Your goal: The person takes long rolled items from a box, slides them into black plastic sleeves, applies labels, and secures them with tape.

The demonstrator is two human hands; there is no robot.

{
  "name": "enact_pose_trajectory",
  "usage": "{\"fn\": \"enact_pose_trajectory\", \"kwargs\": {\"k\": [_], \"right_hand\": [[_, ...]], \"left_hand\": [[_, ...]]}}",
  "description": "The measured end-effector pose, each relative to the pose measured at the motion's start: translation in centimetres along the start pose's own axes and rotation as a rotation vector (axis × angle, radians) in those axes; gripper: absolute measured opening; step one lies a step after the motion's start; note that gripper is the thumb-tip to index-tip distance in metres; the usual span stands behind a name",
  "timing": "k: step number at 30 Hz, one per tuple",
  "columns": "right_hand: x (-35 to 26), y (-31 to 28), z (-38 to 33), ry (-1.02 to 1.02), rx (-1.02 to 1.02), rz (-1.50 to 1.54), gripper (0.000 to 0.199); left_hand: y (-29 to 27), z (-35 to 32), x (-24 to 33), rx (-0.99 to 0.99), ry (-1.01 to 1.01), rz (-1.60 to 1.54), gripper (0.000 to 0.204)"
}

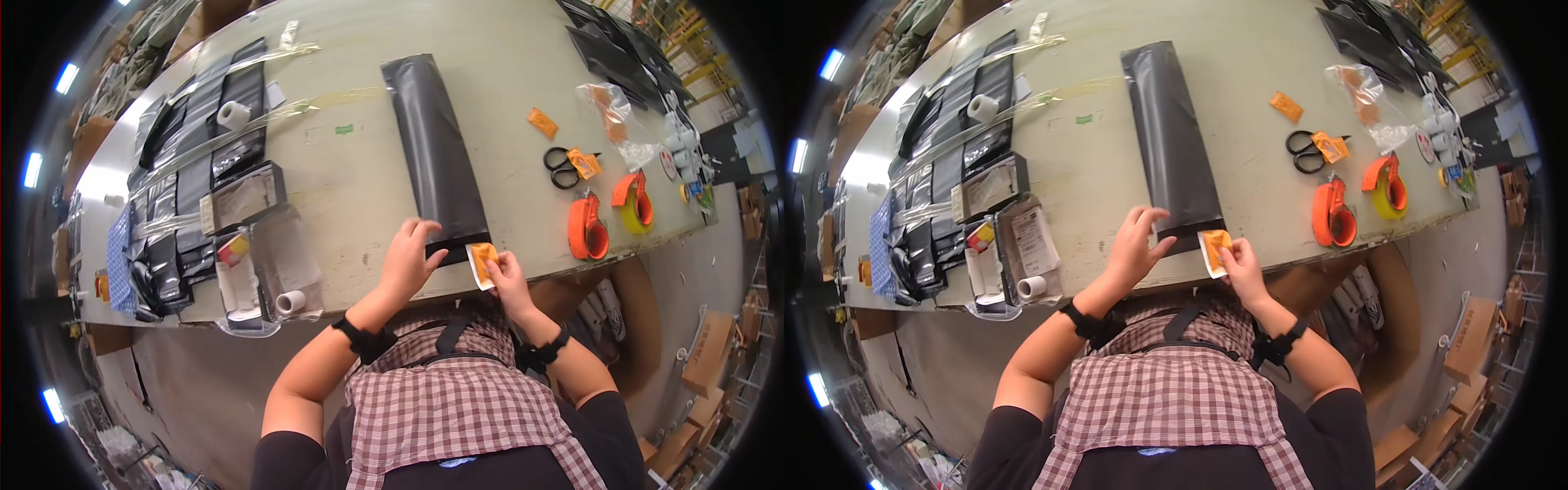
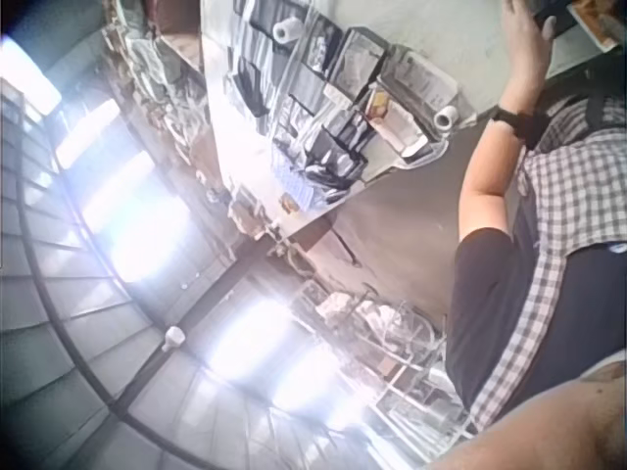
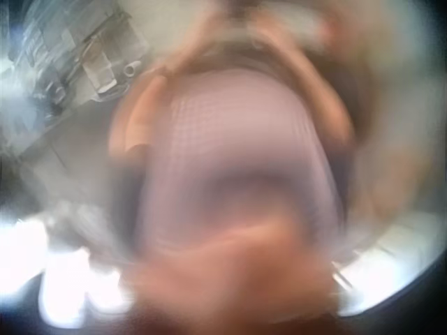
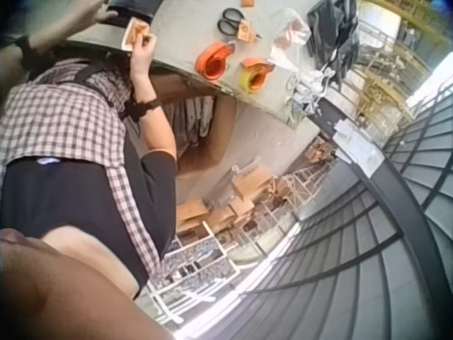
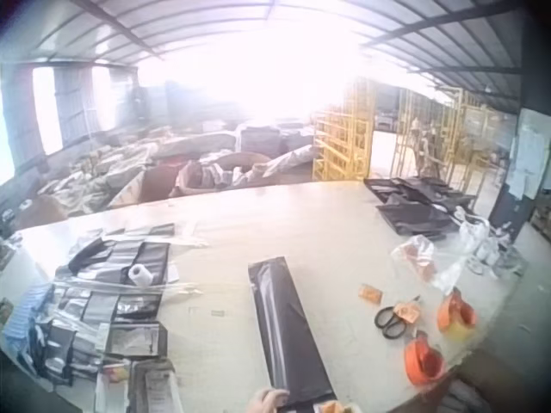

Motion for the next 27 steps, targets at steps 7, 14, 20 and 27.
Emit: {"fn": "enact_pose_trajectory", "kwargs": {"k": [7,14,20,27], "right_hand": [[-1.1,4.5,1.3,-0.063,-0.085,0.131,0.021],[-3.9,3.2,3.4,-0.146,0.047,0.087,0.018],[-2.4,4.8,3.3,0.107,0.017,0.710,0.008],[-4.8,9.0,5.5,0.063,-0.422,1.026,0.026]], "left_hand": [[1.5,2.3,1.1,-0.040,0.090,0.275,0.024],[1.7,1.7,4.0,0.040,0.322,0.516,0.012],[1.8,1.7,4.6,0.071,0.303,0.533,0.013],[0.9,1.6,2.5,0.131,0.136,0.330,0.014]]}}
Point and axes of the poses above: each hand's wrist, its own z-axis towards the middle knuckle, its own y-axis out of the palm, x = y × z, the point moved 10 cm from there along z, towards the middle knuckle
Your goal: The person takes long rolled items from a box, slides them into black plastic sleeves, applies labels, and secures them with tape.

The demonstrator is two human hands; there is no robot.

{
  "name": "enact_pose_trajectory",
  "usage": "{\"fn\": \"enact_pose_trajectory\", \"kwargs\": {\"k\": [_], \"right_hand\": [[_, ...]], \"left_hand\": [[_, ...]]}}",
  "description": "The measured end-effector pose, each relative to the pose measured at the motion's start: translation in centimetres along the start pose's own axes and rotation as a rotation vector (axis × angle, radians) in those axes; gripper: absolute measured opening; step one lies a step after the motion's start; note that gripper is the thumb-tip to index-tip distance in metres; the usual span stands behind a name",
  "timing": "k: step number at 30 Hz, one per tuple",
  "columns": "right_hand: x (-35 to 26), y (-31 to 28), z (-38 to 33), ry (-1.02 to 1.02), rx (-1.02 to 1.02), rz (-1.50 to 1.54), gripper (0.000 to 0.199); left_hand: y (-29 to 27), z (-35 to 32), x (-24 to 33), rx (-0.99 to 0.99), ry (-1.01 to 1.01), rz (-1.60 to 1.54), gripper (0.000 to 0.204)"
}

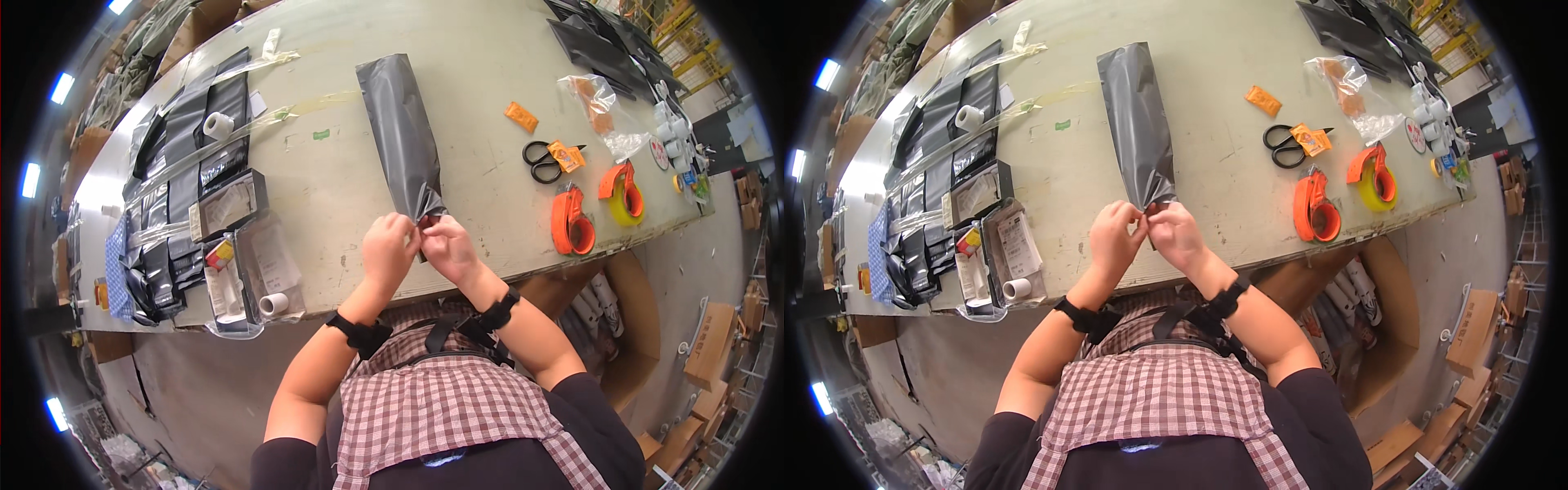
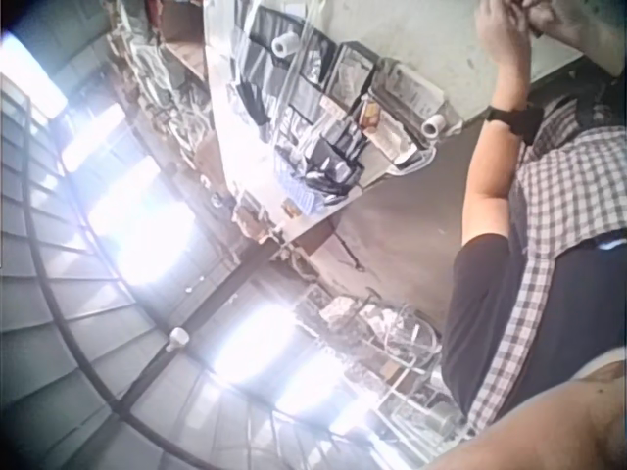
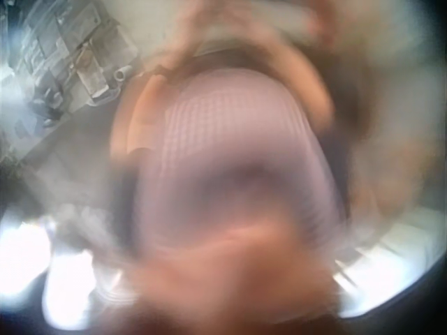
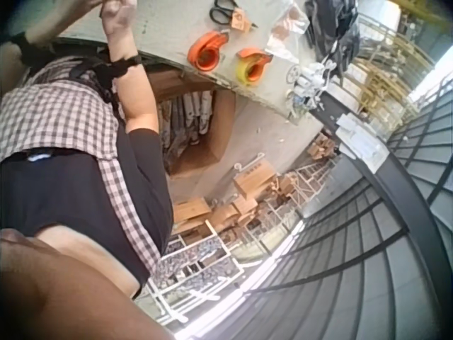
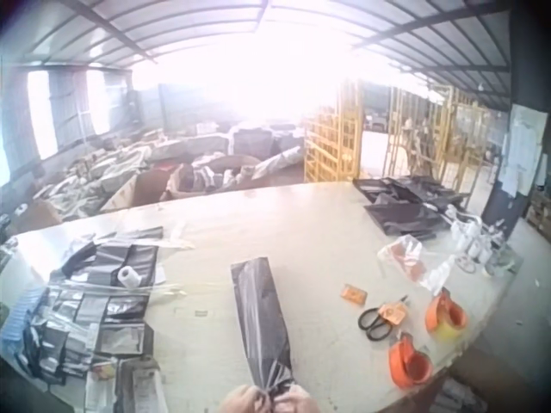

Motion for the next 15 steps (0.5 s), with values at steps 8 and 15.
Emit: {"fn": "enact_pose_trajectory", "kwargs": {"k": [8,15], "right_hand": [[-7.9,-2.8,-4.8,-0.354,0.388,-1.539,0.036],[-4.6,-1.6,-1.4,-0.322,0.220,-2.146,0.020]], "left_hand": [[5.8,-3.9,-6.5,-0.245,-0.678,-0.388,0.076],[3.7,1.5,-4.8,0.014,-0.279,0.015,0.074]]}}
Point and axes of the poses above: each hand's wrist, its own z-axis towards the middle knuckle, its own y-axis out of the palm, x = y × z, the point moved 10 cm from there along z, towards the middle knuckle
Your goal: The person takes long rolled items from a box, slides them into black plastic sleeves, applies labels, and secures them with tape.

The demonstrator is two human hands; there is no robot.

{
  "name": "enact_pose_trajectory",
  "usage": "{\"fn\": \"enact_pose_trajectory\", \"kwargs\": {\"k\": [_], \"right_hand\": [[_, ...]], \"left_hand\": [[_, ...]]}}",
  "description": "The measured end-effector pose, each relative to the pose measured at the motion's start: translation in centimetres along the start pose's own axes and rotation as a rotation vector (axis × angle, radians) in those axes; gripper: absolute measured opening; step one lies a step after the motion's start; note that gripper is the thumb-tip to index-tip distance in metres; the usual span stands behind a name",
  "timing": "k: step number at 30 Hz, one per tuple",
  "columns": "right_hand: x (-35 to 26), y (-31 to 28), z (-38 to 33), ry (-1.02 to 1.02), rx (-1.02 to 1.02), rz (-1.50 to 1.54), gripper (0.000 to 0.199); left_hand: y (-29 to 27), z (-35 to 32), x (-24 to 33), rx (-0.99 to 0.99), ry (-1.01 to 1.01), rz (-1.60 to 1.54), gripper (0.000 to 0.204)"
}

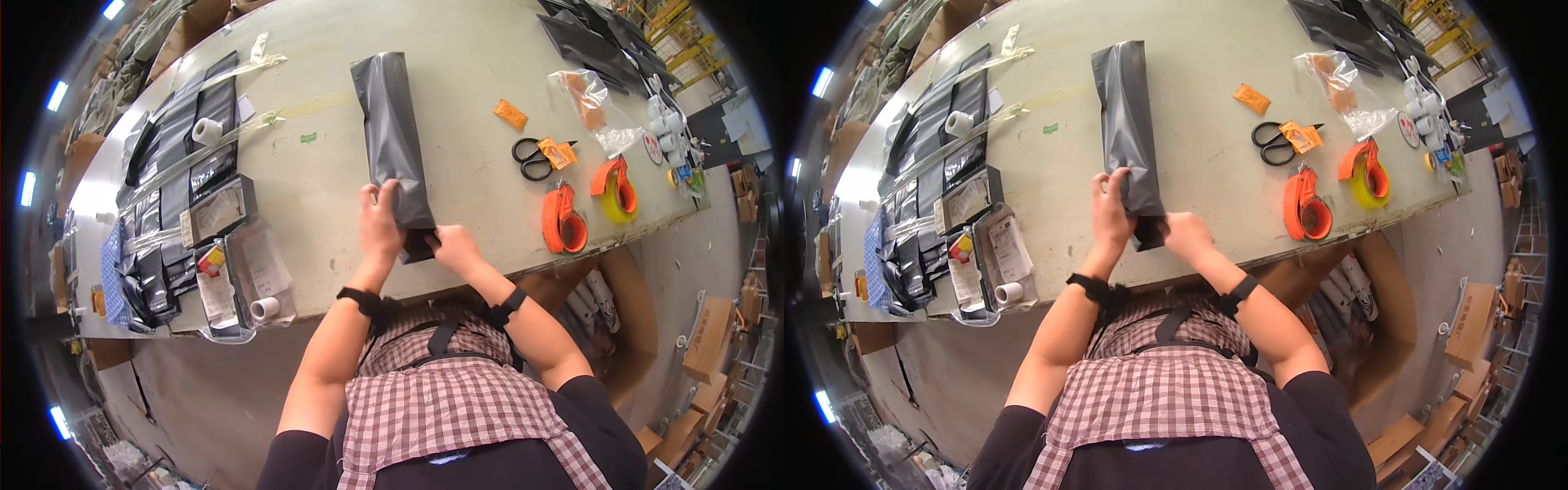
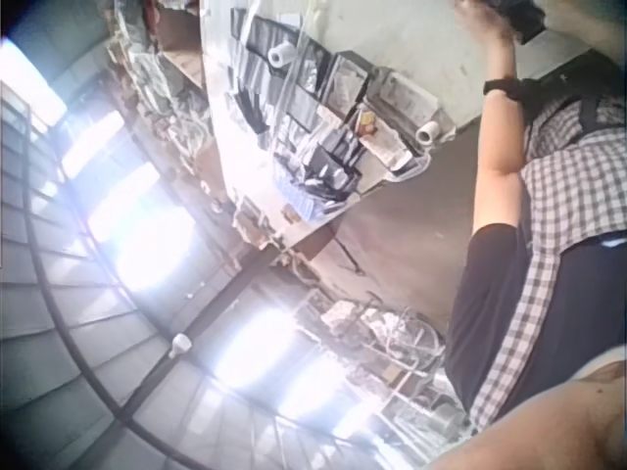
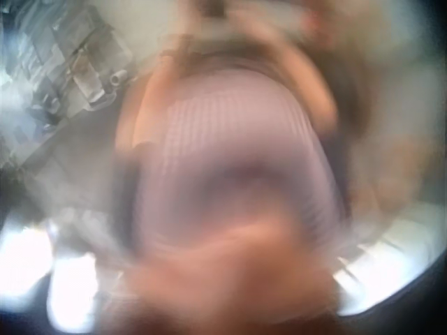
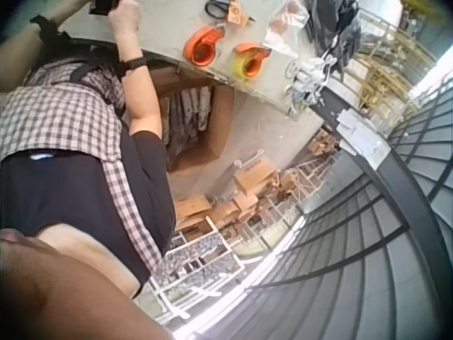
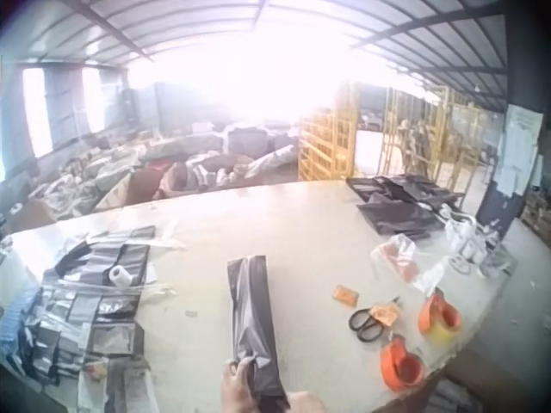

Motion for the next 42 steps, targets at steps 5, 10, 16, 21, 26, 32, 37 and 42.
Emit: {"fn": "enact_pose_trajectory", "kwargs": {"k": [5,10,16,21,26,32,37,42], "right_hand": [[-0.8,0.4,-0.6,-0.022,-0.089,0.047,0.023],[0.0,0.5,0.3,0.068,-0.202,0.244,0.022],[3.6,2.6,-2.1,0.294,-0.384,0.567,0.027],[4.7,3.6,-4.1,0.360,-0.531,0.740,0.029],[3.4,4.6,-5.7,0.606,-0.694,1.291,0.030],[2.5,3.7,-5.9,0.599,-0.629,1.079,0.030],[3.7,4.5,-6.3,0.520,-0.559,1.038,0.030],[5.1,-0.7,-4.7,0.172,-0.451,0.668,0.020]], "left_hand": [[-0.1,-0.9,0.0,0.135,0.019,-0.015,0.059],[0.2,-0.8,-0.2,0.177,0.018,-0.014,0.049],[2.9,-8.3,-7.6,-0.396,-0.673,-0.422,0.026],[-2.6,-7.8,-0.4,-0.345,-0.164,0.151,0.016],[0.7,-7.0,5.8,-0.218,0.136,-0.270,0.011],[3.0,-6.9,4.7,-0.266,0.156,-0.258,0.010],[1.6,-13.4,5.1,-0.577,0.540,-0.029,0.012],[-8.6,-40.5,-22.7,-1.427,0.032,0.703,0.012]]}}
Point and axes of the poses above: each hand's wrist, its own z-axis towards the middle knuckle, its own y-axis out of the palm, x = y × z, the point moved 10 cm from there along z, towards the middle knuckle
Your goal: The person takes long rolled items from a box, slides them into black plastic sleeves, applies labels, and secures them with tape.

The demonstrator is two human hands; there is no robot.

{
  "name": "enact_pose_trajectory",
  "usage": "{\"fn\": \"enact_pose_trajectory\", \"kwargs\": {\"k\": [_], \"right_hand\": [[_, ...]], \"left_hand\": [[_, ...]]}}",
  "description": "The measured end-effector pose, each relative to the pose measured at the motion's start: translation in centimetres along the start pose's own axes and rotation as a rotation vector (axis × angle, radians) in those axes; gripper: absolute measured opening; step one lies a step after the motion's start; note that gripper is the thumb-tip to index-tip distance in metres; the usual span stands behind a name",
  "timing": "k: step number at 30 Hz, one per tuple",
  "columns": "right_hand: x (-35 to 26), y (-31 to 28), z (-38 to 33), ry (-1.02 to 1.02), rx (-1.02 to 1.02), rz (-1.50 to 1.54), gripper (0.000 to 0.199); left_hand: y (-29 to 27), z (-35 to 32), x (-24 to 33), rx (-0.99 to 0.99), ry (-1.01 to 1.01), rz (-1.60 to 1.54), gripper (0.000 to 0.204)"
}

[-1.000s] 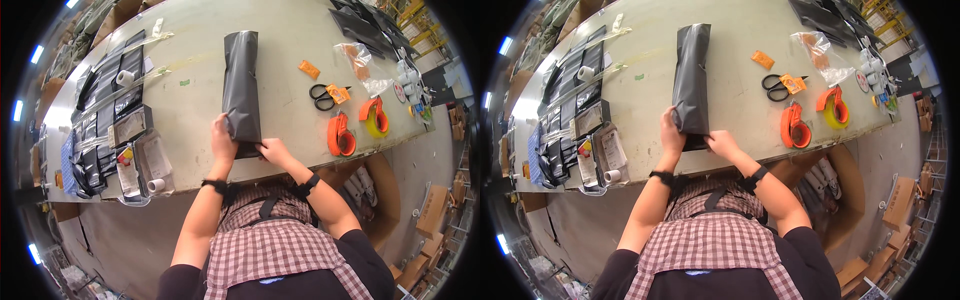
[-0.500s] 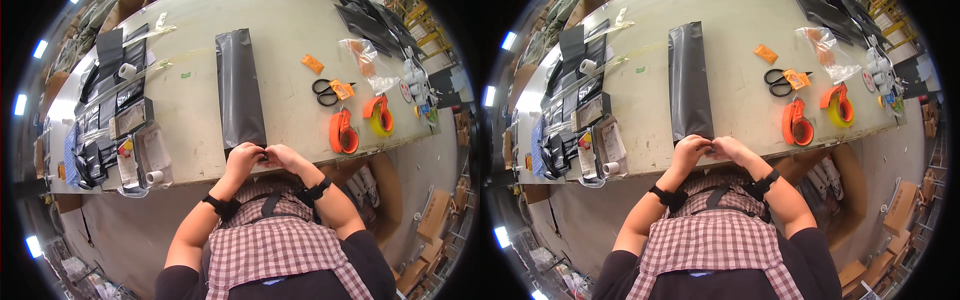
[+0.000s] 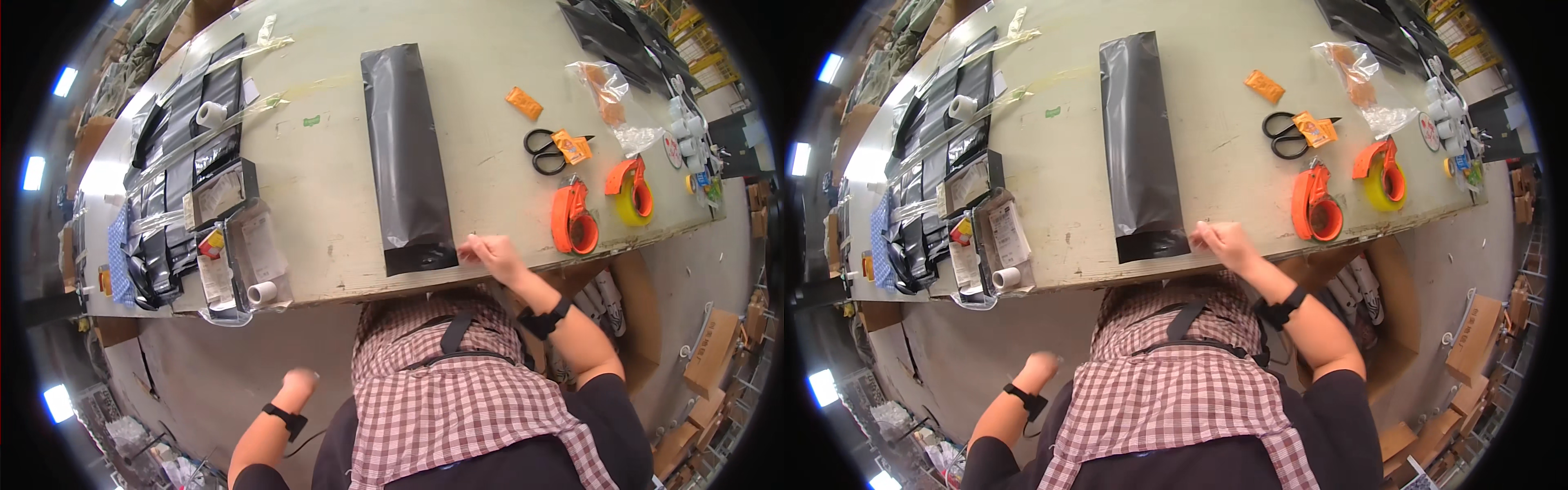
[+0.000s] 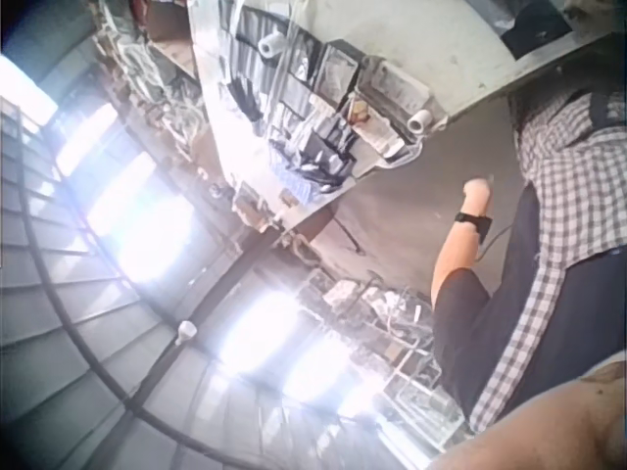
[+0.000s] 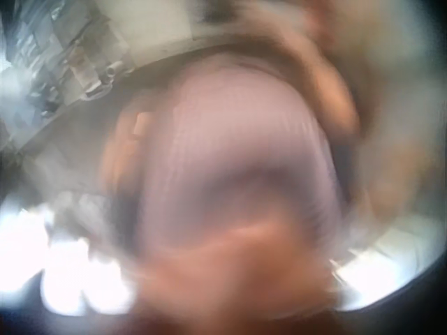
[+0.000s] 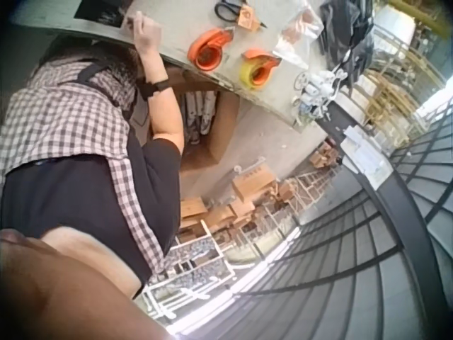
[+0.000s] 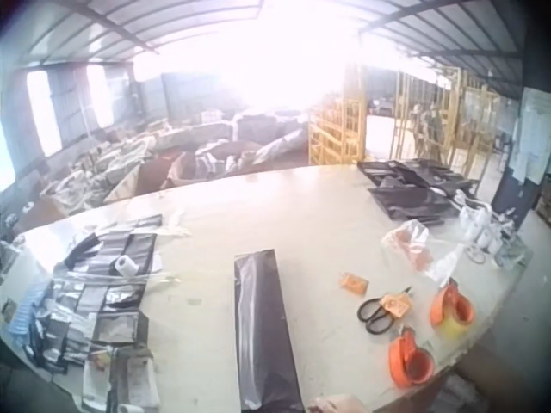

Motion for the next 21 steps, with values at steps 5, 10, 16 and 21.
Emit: {"fn": "enact_pose_trajectory", "kwargs": {"k": [5,10,16,21], "right_hand": [[-9.4,0.7,-1.4,-0.885,0.239,-1.050,0.032],[-9.8,5.9,-1.5,-1.269,-0.035,-1.151,0.021],[-11.0,6.6,-2.1,-1.237,-0.108,-1.139,0.010],[-16.9,-1.3,-0.5,-0.770,0.257,-0.242,0.012]], "left_hand": [[-29.1,-0.9,8.3,0.432,0.196,-0.052,0.009],[-40.8,0.5,10.9,1.300,0.619,0.261,0.035],[-41.0,2.8,10.7,1.276,0.894,0.115,0.011],[-47.8,-2.7,6.7,1.528,0.761,-0.572,0.011]]}}
Point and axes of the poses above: each hand's wrist, its own z-axis towards the middle knuckle, its own y-axis out of the palm, x = y × z, the point moved 10 cm from there along z, towards the middle knuckle
